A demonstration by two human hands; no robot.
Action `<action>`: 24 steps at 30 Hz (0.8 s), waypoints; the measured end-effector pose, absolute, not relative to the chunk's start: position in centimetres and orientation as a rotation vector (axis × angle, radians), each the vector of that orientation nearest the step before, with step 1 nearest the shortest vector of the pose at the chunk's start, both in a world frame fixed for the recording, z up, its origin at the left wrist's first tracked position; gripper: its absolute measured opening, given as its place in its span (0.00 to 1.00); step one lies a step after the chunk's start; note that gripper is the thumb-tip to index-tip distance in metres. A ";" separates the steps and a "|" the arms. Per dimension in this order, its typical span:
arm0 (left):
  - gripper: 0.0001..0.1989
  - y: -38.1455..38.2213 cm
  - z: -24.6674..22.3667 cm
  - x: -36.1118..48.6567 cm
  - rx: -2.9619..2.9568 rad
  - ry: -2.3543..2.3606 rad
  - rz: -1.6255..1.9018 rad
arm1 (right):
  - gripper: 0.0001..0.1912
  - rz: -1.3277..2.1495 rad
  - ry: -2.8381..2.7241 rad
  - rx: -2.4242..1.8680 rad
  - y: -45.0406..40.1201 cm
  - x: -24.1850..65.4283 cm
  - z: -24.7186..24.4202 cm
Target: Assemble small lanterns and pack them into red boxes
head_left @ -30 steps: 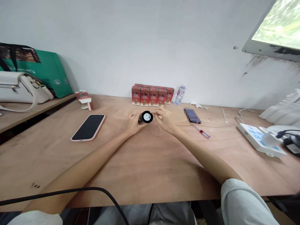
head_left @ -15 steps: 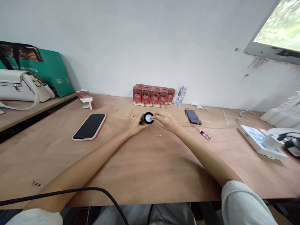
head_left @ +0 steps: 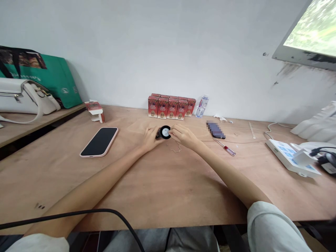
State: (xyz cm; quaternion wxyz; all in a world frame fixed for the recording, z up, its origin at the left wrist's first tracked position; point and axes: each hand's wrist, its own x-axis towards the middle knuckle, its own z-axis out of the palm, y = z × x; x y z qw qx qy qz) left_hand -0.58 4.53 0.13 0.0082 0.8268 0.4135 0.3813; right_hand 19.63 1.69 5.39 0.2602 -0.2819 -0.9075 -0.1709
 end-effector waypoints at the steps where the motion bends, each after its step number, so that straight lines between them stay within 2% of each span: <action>1: 0.21 4.5 0.1 -0.6 2.591 1.297 1.188 | 0.16 -0.449 -2.457 -0.766 1.7 19.6 5.4; 16: 0.20 4.0 0.8 -0.6 2.624 1.329 1.183 | 0.18 -0.530 -2.456 -0.828 1.8 19.7 4.8; 24: 0.21 4.7 -0.2 -0.7 2.587 1.371 1.208 | 0.17 -0.527 -2.428 -0.719 2.1 19.7 5.0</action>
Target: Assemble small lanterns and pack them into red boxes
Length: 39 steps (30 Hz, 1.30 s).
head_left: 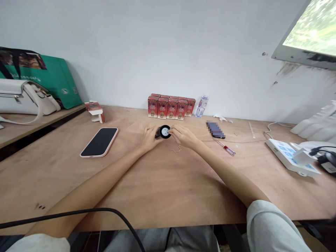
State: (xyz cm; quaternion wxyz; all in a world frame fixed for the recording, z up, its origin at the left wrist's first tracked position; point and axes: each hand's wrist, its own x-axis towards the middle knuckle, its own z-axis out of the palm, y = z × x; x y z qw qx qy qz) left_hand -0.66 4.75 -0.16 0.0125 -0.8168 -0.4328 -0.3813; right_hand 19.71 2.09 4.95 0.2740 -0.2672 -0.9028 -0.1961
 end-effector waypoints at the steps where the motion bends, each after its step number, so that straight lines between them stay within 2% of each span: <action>1: 0.21 4.7 -0.1 -0.6 -2.533 -1.352 -1.193 | 0.17 -0.515 -2.412 -0.699 2.1 19.8 4.9; 10: 0.20 3.5 0.8 -0.4 -2.446 -1.344 -1.190 | 0.12 -0.423 -2.265 -0.608 2.0 19.7 4.6; 14: 0.19 3.7 0.6 -0.5 -2.414 -1.327 -1.194 | 0.13 -0.505 -2.309 -0.631 2.1 19.6 4.5; 20: 0.21 3.7 0.6 -0.5 -2.410 -1.342 -1.183 | 0.13 -0.422 -2.253 -0.683 2.1 19.5 4.2; 32: 0.21 3.8 0.4 -0.6 -2.424 -1.348 -1.159 | 0.14 -0.784 -2.301 -0.558 2.2 19.5 3.5; 39: 0.20 3.8 0.5 -0.5 -2.426 -1.463 -1.158 | 0.19 -0.781 -2.271 -0.636 2.1 19.1 1.8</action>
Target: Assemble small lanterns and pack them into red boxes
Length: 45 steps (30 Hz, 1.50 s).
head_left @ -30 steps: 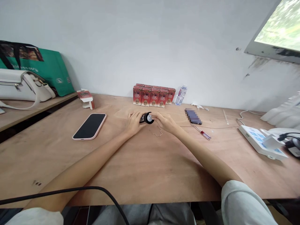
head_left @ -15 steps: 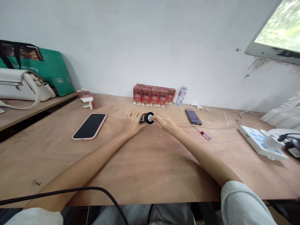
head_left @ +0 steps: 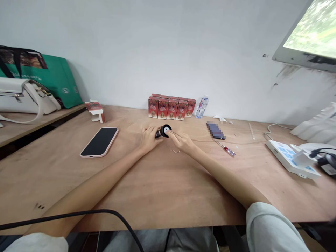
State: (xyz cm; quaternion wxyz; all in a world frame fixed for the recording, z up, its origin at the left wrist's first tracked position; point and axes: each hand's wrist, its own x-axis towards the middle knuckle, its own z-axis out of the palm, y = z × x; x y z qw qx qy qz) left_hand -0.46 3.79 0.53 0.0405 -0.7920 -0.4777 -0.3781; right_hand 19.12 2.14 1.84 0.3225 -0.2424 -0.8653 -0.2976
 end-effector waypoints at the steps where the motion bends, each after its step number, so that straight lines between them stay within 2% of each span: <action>1: 0.20 3.8 0.5 -0.5 -2.411 -1.480 -1.182 | 0.21 -0.738 -2.245 -0.658 2.2 19.0 1.6; 5: 0.22 4.0 0.3 -0.4 -2.402 -1.473 -1.220 | 0.25 -0.586 -2.170 -0.726 2.2 18.2 0.9; 9: 0.21 3.8 0.6 -0.3 -2.423 -1.504 -1.177 | 0.26 -0.576 -2.166 -0.687 2.2 17.9 0.7; 20: 0.22 4.0 0.3 -0.4 -2.430 -1.454 -1.169 | 0.24 -0.343 -2.193 -0.760 2.2 18.1 0.5; 29: 0.22 3.6 0.9 -0.5 -2.468 -1.470 -1.120 | 0.19 -0.388 -2.260 -0.701 2.5 18.9 0.6; 34: 0.30 3.5 1.0 -0.4 -2.395 -1.541 -1.286 | 0.23 -0.288 -2.129 -0.832 2.2 18.7 0.8; 39: 0.28 3.8 0.4 -0.5 -2.419 -1.385 -1.299 | 0.32 -0.067 -2.105 -0.885 2.6 18.9 0.9; 45: 0.34 3.7 0.3 -0.5 -2.395 -1.127 -1.534 | 0.29 0.182 -2.045 -0.951 3.7 19.4 1.2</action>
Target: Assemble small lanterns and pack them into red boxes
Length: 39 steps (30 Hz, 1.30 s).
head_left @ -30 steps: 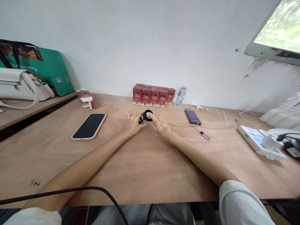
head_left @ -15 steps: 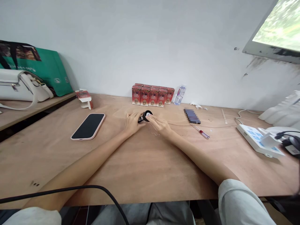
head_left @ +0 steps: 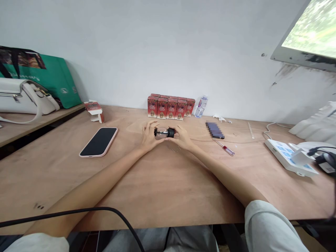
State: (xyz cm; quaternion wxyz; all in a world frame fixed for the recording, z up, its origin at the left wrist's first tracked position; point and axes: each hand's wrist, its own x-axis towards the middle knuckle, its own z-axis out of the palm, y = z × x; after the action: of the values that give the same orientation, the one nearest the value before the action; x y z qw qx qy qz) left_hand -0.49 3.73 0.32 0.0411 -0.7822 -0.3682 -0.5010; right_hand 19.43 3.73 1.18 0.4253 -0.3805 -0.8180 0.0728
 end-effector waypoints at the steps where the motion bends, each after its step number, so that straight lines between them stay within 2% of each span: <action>1: 0.37 3.7 0.3 -0.5 -2.372 -1.074 -1.620 | 0.29 0.269 -1.985 -0.954 3.8 19.4 1.2; 4: 0.48 3.8 0.4 -0.5 -2.251 -1.068 -1.899 | 0.28 0.593 -1.739 -0.948 3.9 18.9 0.9; 6: 0.50 3.9 0.4 -0.5 -2.276 -1.180 -2.029 | 0.28 0.756 -1.575 -0.937 4.0 18.4 0.6; 10: 0.32 4.3 0.2 -0.3 -2.673 -1.353 -2.060 | 0.26 0.917 -1.498 -0.913 4.2 17.9 -0.3; 13: 0.26 4.3 0.3 -0.1 -2.757 -1.456 -2.114 | 0.22 0.926 -1.764 -0.937 3.9 17.9 0.0; 16: 0.24 4.2 0.8 0.0 -2.543 -1.499 -2.152 | 0.16 0.706 -2.118 -1.075 3.0 18.2 1.7; 21: 0.22 4.5 0.9 -0.3 -2.202 -1.593 -2.180 | 0.11 0.011 -2.484 -1.511 0.4 18.3 5.3; 25: 0.24 4.7 0.7 -0.4 -2.185 -1.584 -2.220 | 0.11 -0.314 -2.773 -1.734 -2.2 17.2 6.4; 30: 0.30 4.7 0.8 -0.3 -2.160 -1.657 -2.356 | 0.14 -0.493 -2.875 -1.687 -3.9 15.6 6.1; 36: 0.23 5.4 0.6 -0.6 -2.019 -1.752 -2.365 | 0.12 -0.526 -2.946 -1.579 -4.2 15.5 6.0; 39: 0.22 5.7 0.4 -0.7 -2.018 -1.777 -2.486 | 0.14 -0.535 -3.004 -1.514 -4.4 15.3 6.0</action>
State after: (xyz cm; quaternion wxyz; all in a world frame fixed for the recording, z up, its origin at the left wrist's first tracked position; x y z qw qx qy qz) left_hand -0.66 5.66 0.44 -0.2574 -0.5324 -0.4689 -0.6560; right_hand 15.26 -4.40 6.02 -0.1319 -0.4405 -0.8743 -0.1556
